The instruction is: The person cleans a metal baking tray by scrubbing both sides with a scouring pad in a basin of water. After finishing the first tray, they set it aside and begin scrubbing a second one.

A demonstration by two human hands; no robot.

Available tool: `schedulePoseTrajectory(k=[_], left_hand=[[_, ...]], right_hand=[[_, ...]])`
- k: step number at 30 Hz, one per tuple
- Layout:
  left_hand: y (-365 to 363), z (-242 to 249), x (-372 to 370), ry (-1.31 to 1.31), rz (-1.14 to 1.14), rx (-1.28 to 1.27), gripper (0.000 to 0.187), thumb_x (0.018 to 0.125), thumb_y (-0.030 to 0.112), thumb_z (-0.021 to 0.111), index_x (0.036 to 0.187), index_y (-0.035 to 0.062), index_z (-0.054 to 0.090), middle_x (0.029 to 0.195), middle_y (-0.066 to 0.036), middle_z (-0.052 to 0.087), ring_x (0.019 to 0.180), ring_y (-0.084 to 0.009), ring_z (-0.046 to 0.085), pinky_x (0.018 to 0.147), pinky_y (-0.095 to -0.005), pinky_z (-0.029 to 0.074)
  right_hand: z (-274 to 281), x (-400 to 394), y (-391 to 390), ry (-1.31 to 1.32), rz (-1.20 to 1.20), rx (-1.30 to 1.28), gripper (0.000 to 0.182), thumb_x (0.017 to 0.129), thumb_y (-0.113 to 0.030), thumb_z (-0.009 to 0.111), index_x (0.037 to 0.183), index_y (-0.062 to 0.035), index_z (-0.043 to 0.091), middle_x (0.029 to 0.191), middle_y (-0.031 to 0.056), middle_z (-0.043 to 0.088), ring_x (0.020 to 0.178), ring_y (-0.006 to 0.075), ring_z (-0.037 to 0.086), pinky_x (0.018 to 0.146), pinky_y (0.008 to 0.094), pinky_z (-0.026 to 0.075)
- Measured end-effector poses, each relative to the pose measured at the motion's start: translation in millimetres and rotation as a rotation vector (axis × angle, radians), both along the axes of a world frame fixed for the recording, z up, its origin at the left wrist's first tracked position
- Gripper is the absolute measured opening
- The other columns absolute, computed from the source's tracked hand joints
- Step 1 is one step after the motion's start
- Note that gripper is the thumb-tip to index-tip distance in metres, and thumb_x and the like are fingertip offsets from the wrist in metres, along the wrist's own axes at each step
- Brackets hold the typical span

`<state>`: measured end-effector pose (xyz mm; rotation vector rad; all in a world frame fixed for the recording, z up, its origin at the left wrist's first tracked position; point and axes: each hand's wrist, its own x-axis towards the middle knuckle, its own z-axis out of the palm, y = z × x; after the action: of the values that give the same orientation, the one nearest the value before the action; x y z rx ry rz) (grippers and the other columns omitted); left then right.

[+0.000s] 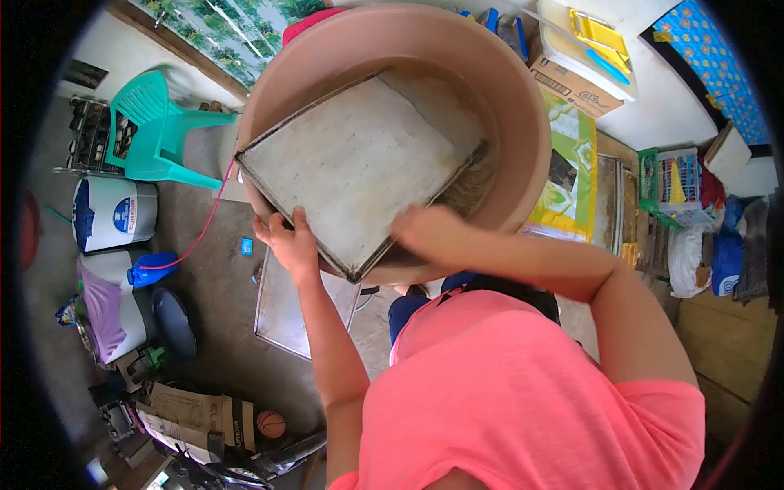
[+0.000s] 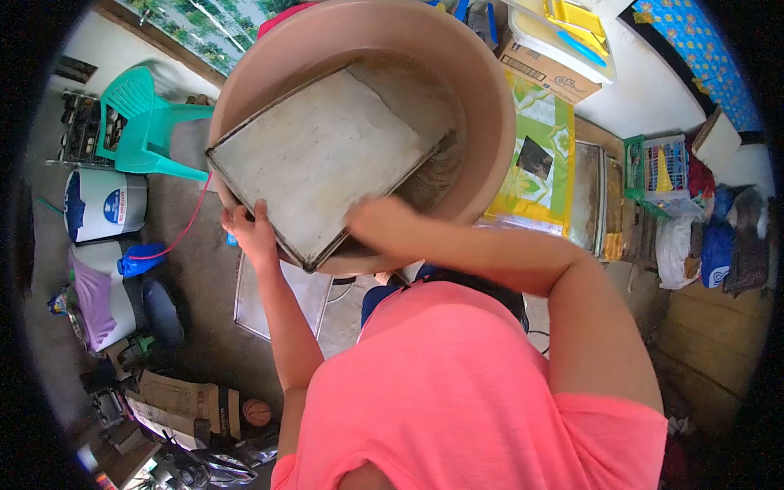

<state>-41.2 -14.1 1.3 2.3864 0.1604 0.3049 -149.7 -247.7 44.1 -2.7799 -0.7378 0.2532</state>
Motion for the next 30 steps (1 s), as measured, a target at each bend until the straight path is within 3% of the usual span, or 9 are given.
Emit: schedulePoseTrajectory(k=[1, 3, 7, 8, 11, 15, 21, 27, 30], left_hand=[[-1, 2, -1, 0.011, 0.005, 0.013, 0.036, 0.083, 0.029, 0.068, 0.098, -0.0012, 0.055, 0.145, -0.024, 0.025, 0.118, -0.0436, 0.048, 0.091, -0.0472, 0.045], [-1, 3, -1, 0.040, 0.020, 0.021, 0.037, 0.082, 0.030, 0.068, 0.099, -0.0004, 0.056, 0.146, -0.023, 0.025, 0.116, -0.0432, 0.050, 0.090, -0.0474, 0.045], [-5, 5, -2, 0.032, 0.031, 0.010, 0.037, 0.083, 0.031, 0.067, 0.101, -0.0005, 0.056, 0.146, -0.023, 0.025, 0.113, -0.0441, 0.052, 0.090, -0.0475, 0.045], [-6, 5, -2, 0.027, 0.031, -0.004, 0.038, 0.083, 0.031, 0.067, 0.101, -0.0006, 0.056, 0.146, -0.023, 0.025, 0.113, -0.0441, 0.052, 0.090, -0.0476, 0.045], [-3, 0, -1, 0.000, 0.024, -0.014, 0.038, 0.083, 0.031, 0.067, 0.100, -0.0009, 0.056, 0.145, -0.024, 0.025, 0.113, -0.0448, 0.051, 0.090, -0.0479, 0.045], [-1, -4, 2, -0.018, 0.018, 0.008, 0.039, 0.082, 0.032, 0.068, 0.099, -0.0011, 0.056, 0.144, -0.025, 0.027, 0.112, -0.0456, 0.052, 0.088, -0.0482, 0.046], [-3, 0, 0, -0.015, 0.009, 0.017, 0.038, 0.083, 0.031, 0.067, 0.101, -0.0007, 0.056, 0.143, -0.026, 0.026, 0.109, -0.0450, 0.054, 0.085, -0.0491, 0.048], [-4, 2, 2, 0.019, 0.021, 0.001, 0.039, 0.084, 0.032, 0.065, 0.106, 0.0000, 0.056, 0.144, -0.026, 0.025, 0.109, -0.0447, 0.053, 0.084, -0.0500, 0.048], [1, -6, 7, 0.030, -0.003, 0.008, 0.040, 0.084, 0.032, 0.064, 0.108, 0.0005, 0.056, 0.144, -0.025, 0.024, 0.110, -0.0445, 0.053, 0.085, -0.0499, 0.048]], right_hand=[[-31, 7, -23, -0.051, -0.134, -0.041, 0.013, 0.074, -0.007, 0.061, 0.086, -0.0016, 0.063, 0.087, 0.0159, 0.066, 0.087, 0.0304, 0.065, 0.070, 0.0401, 0.056], [-62, 24, -75, 0.030, -0.279, -0.201, 0.011, 0.079, -0.008, 0.058, 0.087, -0.0047, 0.064, 0.087, 0.0163, 0.067, 0.087, 0.0318, 0.066, 0.068, 0.0420, 0.056], [-60, 37, -73, -0.003, -0.424, -0.175, 0.010, 0.083, -0.008, 0.053, 0.089, -0.0047, 0.060, 0.086, 0.0172, 0.066, 0.085, 0.0324, 0.066, 0.067, 0.0439, 0.055], [-51, 36, -59, 0.039, -0.468, -0.151, 0.014, 0.079, -0.005, 0.057, 0.093, -0.0027, 0.056, 0.084, 0.0190, 0.065, 0.084, 0.0334, 0.065, 0.067, 0.0449, 0.054], [-31, 19, -25, -0.017, -0.429, 0.109, 0.024, 0.074, -0.002, 0.061, 0.096, -0.0012, 0.052, 0.081, 0.0204, 0.063, 0.082, 0.0368, 0.063, 0.069, 0.0466, 0.053], [-19, 2, -10, 0.036, -0.409, 0.509, 0.029, 0.072, 0.002, 0.060, 0.099, -0.0044, 0.053, 0.095, 0.0167, 0.062, 0.094, 0.0383, 0.058, 0.081, 0.0463, 0.048], [-28, -4, -7, -0.060, -0.496, 0.388, 0.022, 0.071, 0.004, 0.057, 0.090, -0.0051, 0.060, 0.097, 0.0134, 0.062, 0.096, 0.0372, 0.057, 0.084, 0.0438, 0.047], [8, -5, 80, -0.004, -0.175, 0.602, 0.013, 0.074, -0.007, 0.062, 0.087, -0.0064, 0.060, 0.091, 0.0144, 0.063, 0.096, 0.0333, 0.059, 0.080, 0.0442, 0.049], [7, -6, 82, 0.001, -0.198, 0.482, 0.028, 0.067, -0.003, 0.065, 0.094, -0.0094, 0.061, 0.100, 0.0099, 0.062, 0.100, 0.0319, 0.057, 0.083, 0.0417, 0.048]])
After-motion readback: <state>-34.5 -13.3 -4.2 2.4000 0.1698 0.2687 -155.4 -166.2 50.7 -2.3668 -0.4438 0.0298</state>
